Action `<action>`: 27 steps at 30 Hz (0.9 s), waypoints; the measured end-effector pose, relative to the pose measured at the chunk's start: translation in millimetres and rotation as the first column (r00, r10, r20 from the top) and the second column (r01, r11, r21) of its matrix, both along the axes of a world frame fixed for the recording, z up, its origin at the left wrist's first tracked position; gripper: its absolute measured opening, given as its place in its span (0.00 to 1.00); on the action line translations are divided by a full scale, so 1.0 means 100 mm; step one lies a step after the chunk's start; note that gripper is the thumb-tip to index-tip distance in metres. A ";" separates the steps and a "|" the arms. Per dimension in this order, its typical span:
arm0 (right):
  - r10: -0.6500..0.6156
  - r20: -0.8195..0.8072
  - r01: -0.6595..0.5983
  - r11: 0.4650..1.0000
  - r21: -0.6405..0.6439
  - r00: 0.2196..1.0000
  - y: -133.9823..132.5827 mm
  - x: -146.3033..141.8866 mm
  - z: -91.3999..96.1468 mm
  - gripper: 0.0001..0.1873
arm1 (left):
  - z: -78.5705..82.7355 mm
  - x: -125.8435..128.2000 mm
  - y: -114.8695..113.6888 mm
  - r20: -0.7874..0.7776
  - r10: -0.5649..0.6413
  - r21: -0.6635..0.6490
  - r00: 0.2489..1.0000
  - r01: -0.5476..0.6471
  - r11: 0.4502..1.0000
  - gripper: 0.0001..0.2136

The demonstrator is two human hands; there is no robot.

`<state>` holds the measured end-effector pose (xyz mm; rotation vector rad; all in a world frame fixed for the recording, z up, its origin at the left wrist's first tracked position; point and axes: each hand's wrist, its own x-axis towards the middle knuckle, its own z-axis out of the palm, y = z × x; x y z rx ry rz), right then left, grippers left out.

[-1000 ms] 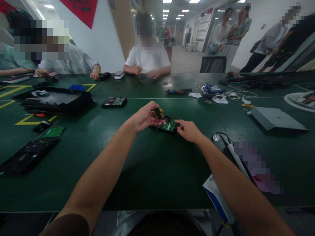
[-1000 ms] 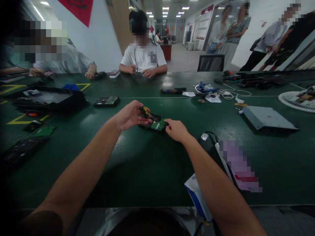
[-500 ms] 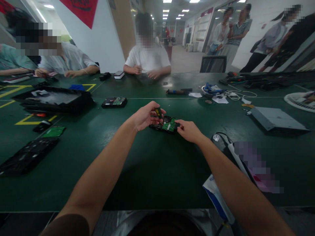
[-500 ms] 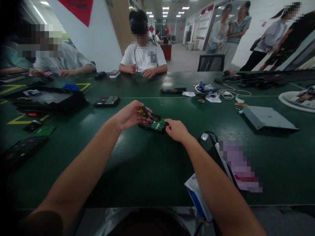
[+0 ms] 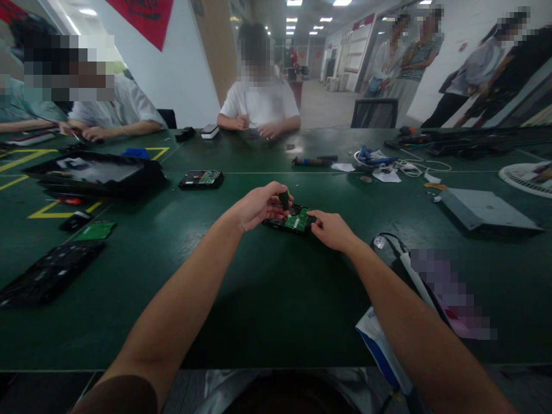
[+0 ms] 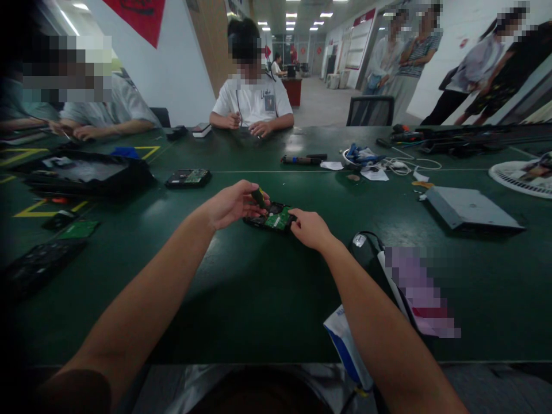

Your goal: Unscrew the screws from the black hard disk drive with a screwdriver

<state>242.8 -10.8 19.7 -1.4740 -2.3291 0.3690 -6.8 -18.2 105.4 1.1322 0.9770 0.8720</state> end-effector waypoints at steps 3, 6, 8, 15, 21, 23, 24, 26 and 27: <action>0.002 0.005 -0.002 1.000 -0.014 1.000 -0.01 0.00 0.02 0.24 | -0.01 0.00 0.01 -0.028 -0.017 0.003 0.999 0.018 1.000 0.20; 0.007 0.006 -0.007 1.000 -0.015 1.000 0.00 0.00 0.01 0.24 | -0.02 -0.01 0.02 -0.024 -0.019 -0.024 1.000 0.019 1.000 0.21; 0.013 0.000 -0.013 1.000 -0.005 1.000 0.00 0.01 0.00 0.24 | -0.02 -0.01 0.02 0.011 -0.004 -0.043 1.000 0.004 0.999 0.20; 0.025 -0.006 -0.025 1.000 0.006 1.000 0.01 0.01 -0.01 0.24 | -0.03 -0.02 0.04 0.080 0.041 -0.062 0.996 -0.036 0.997 0.18; -0.006 0.009 0.006 1.000 -0.028 1.000 0.01 0.01 0.00 0.24 | -0.01 -0.02 0.02 -0.025 0.006 -0.018 1.000 -0.006 1.000 0.20; -0.005 0.014 0.005 0.999 -0.033 1.000 0.00 0.01 0.01 0.24 | 0.00 -0.01 0.00 -0.046 -0.005 -0.006 0.999 0.004 1.000 0.21; -0.001 0.013 0.001 1.000 -0.031 1.000 0.00 0.01 0.01 0.24 | 0.00 -0.01 -0.01 -0.049 -0.008 -0.003 0.999 0.008 1.000 0.21; 0.007 0.011 -0.007 1.000 -0.019 1.000 0.00 0.00 0.01 0.24 | 0.01 0.00 -0.02 -0.042 0.001 -0.001 0.999 -0.001 1.000 0.21; 0.009 0.011 -0.008 1.000 -0.012 1.000 0.00 0.00 0.01 0.24 | 0.01 0.00 -0.02 -0.032 0.010 -0.004 0.999 -0.010 1.000 0.21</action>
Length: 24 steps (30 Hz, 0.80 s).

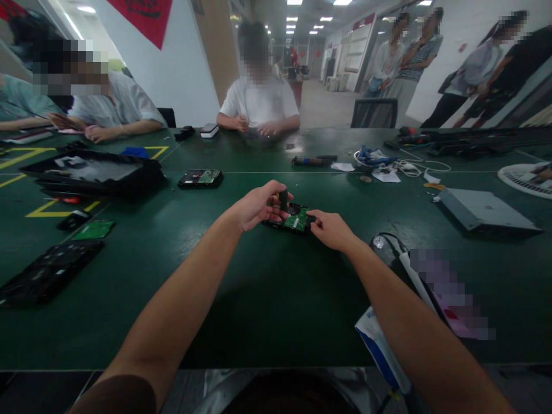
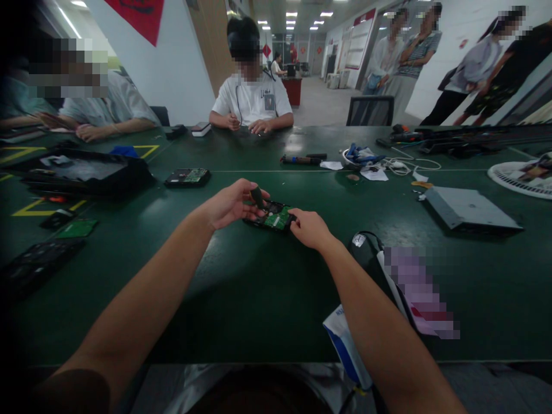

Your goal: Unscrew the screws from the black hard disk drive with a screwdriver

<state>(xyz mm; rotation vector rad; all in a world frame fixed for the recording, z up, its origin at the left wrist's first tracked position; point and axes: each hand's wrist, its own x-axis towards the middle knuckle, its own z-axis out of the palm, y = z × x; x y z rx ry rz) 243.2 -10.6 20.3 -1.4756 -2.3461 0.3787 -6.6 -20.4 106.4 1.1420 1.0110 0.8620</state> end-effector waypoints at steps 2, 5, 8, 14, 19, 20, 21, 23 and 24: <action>-0.003 -0.001 0.003 1.000 0.012 1.000 0.00 0.00 -0.01 0.24 | 0.00 0.01 0.00 0.027 0.020 -0.013 0.999 -0.020 1.000 0.18; -0.004 -0.010 0.004 1.000 0.013 1.000 0.01 0.00 -0.03 0.23 | 0.00 0.02 0.00 0.057 0.037 -0.024 0.998 -0.036 0.999 0.15; 0.000 -0.014 0.000 1.000 0.007 1.000 0.00 0.00 -0.02 0.23 | 0.00 0.02 0.00 0.054 0.018 -0.008 0.998 -0.017 1.000 0.15; -0.001 -0.001 0.001 1.000 -0.001 1.000 -0.01 0.00 0.02 0.23 | 0.00 0.01 0.00 -0.023 -0.029 0.019 0.999 0.029 0.999 0.18; 0.004 -0.011 -0.004 1.000 0.007 1.000 -0.01 -0.01 0.02 0.23 | 0.00 0.01 0.01 -0.019 -0.050 0.024 0.999 0.051 0.998 0.20; 0.002 -0.010 -0.002 1.000 0.008 1.000 -0.01 -0.01 0.01 0.23 | 0.01 0.01 0.00 -0.011 -0.054 0.018 0.998 0.054 0.998 0.20; -0.001 -0.009 0.001 1.000 0.007 1.000 -0.01 -0.01 0.01 0.23 | 0.01 0.01 0.00 -0.002 -0.055 0.012 0.998 0.055 0.998 0.20; -0.004 -0.006 0.004 1.000 0.006 1.000 0.00 0.00 0.00 0.23 | 0.02 0.01 -0.01 0.015 -0.046 0.001 0.999 0.045 0.999 0.20; -0.003 -0.005 0.003 1.000 0.006 1.000 0.00 0.00 -0.01 0.23 | 0.02 0.01 -0.01 0.023 -0.034 -0.004 0.999 0.034 0.999 0.20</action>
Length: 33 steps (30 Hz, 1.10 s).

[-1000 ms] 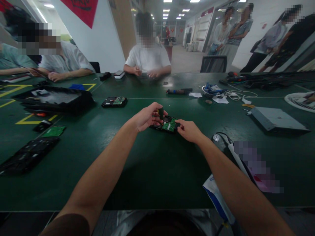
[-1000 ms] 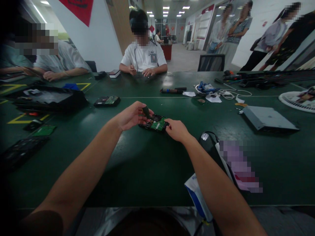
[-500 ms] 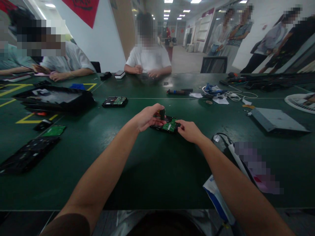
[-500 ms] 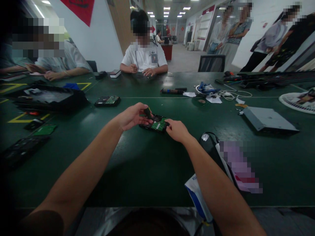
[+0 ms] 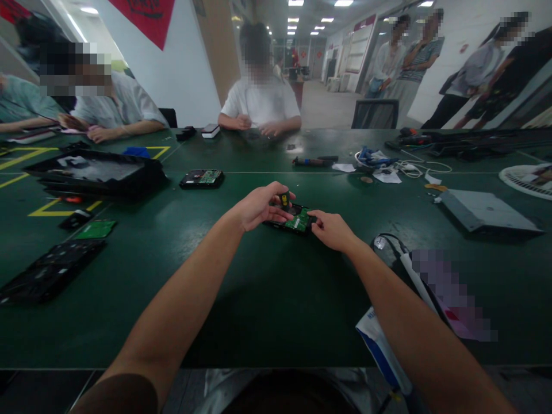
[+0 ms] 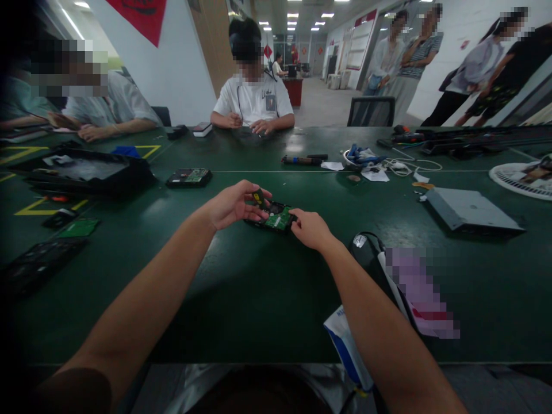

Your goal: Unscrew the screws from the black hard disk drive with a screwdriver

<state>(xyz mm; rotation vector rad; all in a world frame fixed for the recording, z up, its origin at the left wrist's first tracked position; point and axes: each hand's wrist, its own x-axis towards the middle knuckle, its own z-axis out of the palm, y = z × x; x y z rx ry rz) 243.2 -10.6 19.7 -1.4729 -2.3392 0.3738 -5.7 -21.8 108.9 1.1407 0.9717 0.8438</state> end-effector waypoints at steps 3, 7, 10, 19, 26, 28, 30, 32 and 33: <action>0.008 -0.007 -0.008 1.000 -0.002 1.000 0.00 0.00 -0.01 0.23 | -0.01 0.01 0.00 0.031 0.037 -0.014 0.999 -0.037 0.999 0.18; 0.008 -0.005 -0.008 1.000 0.000 1.000 0.00 0.00 0.00 0.23 | -0.04 0.04 0.02 0.061 0.028 -0.026 0.998 -0.026 0.999 0.16; -0.001 0.007 0.001 1.000 -0.001 1.000 -0.01 -0.02 0.02 0.23 | -0.05 0.05 0.02 0.046 -0.007 -0.034 0.999 0.009 0.999 0.17; 0.003 -0.020 -0.003 1.000 -0.013 1.000 -0.01 -0.01 0.01 0.23 | -0.06 0.01 0.05 0.018 0.001 -0.030 1.000 0.000 1.000 0.21; 0.021 -0.028 -0.021 1.000 -0.007 0.999 0.00 0.00 0.00 0.23 | -0.06 -0.05 0.08 0.059 0.082 -0.041 0.995 -0.079 0.996 0.17; 0.021 -0.031 -0.021 1.000 -0.007 0.999 0.00 0.00 0.00 0.23 | -0.06 -0.05 0.08 0.054 0.080 -0.024 0.995 -0.079 0.997 0.17; 0.013 -0.029 -0.014 1.000 -0.011 0.999 0.00 0.00 0.00 0.23 | -0.07 -0.05 0.08 0.036 0.085 0.012 0.996 -0.085 0.996 0.17; 0.005 -0.024 -0.005 1.000 -0.019 1.000 -0.01 -0.01 0.00 0.23 | -0.08 -0.04 0.07 0.006 0.089 0.051 0.996 -0.089 0.995 0.17; 0.001 -0.023 -0.002 1.000 -0.023 1.000 0.00 -0.01 0.00 0.23 | -0.08 -0.03 0.07 -0.011 0.090 0.065 0.996 -0.089 0.994 0.17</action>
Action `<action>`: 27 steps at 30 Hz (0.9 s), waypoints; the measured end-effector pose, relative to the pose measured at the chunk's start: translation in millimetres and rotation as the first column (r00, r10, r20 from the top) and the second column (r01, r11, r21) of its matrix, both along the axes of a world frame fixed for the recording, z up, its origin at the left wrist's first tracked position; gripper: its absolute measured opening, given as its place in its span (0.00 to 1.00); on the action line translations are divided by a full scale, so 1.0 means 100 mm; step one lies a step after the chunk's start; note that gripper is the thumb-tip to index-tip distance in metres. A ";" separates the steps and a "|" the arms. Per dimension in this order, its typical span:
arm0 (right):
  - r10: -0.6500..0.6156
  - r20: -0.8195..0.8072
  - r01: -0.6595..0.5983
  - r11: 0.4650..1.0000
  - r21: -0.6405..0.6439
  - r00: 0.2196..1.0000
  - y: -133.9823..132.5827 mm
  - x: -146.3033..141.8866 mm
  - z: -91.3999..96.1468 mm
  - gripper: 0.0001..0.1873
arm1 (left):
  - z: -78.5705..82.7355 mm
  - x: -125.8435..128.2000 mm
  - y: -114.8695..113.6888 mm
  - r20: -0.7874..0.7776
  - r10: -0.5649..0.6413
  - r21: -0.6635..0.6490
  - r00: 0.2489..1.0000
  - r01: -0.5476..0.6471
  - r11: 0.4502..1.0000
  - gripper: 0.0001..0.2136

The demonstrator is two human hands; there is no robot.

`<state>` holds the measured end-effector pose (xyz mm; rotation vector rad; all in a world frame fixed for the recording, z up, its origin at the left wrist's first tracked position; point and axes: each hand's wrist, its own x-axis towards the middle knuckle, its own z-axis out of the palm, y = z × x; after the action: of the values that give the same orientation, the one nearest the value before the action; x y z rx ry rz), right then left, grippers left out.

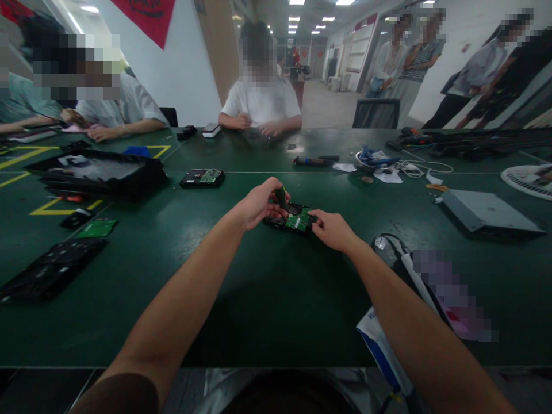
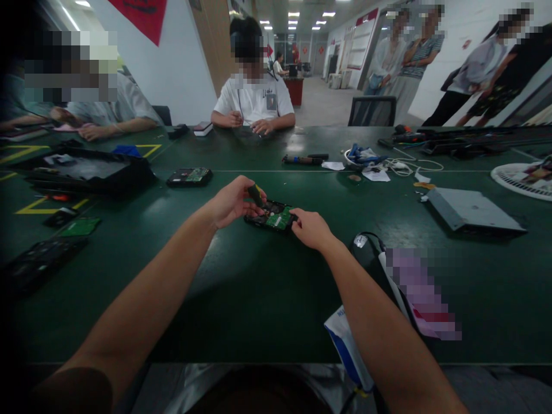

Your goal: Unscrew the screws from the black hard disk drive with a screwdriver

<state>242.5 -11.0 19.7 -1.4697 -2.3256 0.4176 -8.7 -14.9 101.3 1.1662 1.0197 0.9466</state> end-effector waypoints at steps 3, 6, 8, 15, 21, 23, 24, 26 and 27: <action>0.004 -0.003 -0.004 1.000 0.002 1.000 0.01 0.00 -0.01 0.23 | 0.01 0.00 0.00 -0.039 0.006 0.013 0.999 -0.006 1.000 0.18; 0.010 0.000 -0.010 0.999 0.032 1.000 0.02 0.01 -0.03 0.22 | 0.01 -0.02 0.00 -0.025 0.008 0.001 1.000 -0.008 1.000 0.18; 0.014 0.004 -0.015 0.999 0.050 1.000 0.02 0.01 -0.04 0.22 | 0.01 -0.03 0.01 -0.002 0.001 -0.015 1.000 -0.001 1.000 0.18; 0.013 0.008 -0.013 1.000 0.022 1.000 0.02 0.01 -0.02 0.23 | 0.00 0.05 -0.02 0.067 -0.063 -0.046 0.996 0.066 0.997 0.17; 0.008 0.020 -0.008 1.000 0.010 1.000 0.00 0.00 0.02 0.24 | -0.01 0.09 -0.04 0.097 -0.189 -0.064 0.977 0.196 0.979 0.18; 0.000 0.018 0.000 1.000 -0.001 1.000 -0.01 -0.01 0.03 0.23 | 0.00 0.07 -0.04 0.093 -0.154 -0.070 0.984 0.161 0.985 0.17; -0.002 0.016 0.002 1.000 -0.006 1.000 -0.01 -0.01 0.03 0.23 | 0.00 0.06 -0.04 0.093 -0.138 -0.073 0.986 0.145 0.987 0.17; 0.000 0.012 0.000 1.000 -0.009 1.000 -0.01 -0.01 0.03 0.23 | 0.01 0.03 -0.04 0.092 -0.121 -0.076 0.988 0.129 0.989 0.17; 0.003 0.011 -0.003 1.000 -0.006 1.000 -0.01 -0.01 0.03 0.23 | 0.02 0.02 -0.04 0.087 -0.121 -0.073 0.989 0.128 0.989 0.17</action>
<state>241.6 -12.2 22.7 -1.4753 -2.3373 0.4185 -6.3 -18.6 103.6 1.1037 0.8990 0.8420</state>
